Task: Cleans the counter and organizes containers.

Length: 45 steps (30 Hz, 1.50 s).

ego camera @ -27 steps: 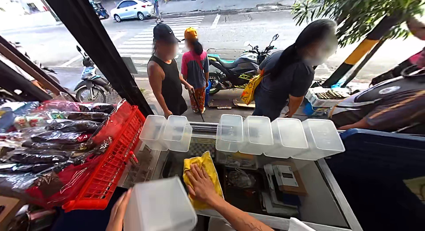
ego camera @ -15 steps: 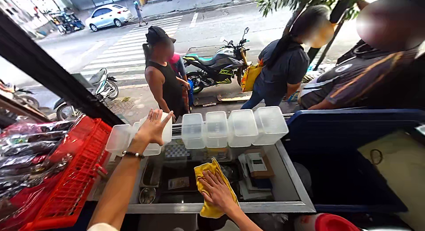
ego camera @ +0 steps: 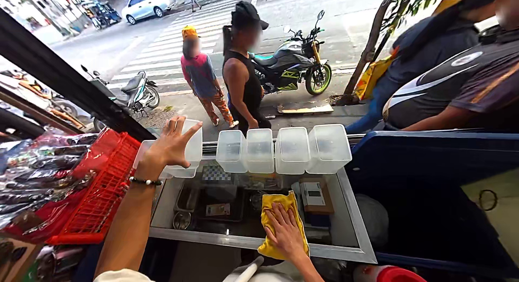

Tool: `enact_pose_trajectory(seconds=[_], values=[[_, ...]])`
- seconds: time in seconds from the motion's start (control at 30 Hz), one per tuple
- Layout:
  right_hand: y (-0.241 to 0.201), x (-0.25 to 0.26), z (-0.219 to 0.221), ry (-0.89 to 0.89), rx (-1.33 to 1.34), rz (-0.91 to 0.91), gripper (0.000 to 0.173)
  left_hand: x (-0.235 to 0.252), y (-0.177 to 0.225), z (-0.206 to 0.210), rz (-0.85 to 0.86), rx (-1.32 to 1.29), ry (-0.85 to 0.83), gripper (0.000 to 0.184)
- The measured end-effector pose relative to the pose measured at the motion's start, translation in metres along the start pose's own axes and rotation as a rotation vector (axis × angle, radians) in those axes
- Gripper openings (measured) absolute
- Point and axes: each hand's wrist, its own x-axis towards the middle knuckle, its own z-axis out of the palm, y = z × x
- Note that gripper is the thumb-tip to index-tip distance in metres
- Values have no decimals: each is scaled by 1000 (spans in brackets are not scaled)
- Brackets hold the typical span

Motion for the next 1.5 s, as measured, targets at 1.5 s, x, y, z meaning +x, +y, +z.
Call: enact_pose_trajectory(seconds=[1.5], values=[[-75,40,26,66,-120,67,70,0,-177,151,162,-234,-159,140]])
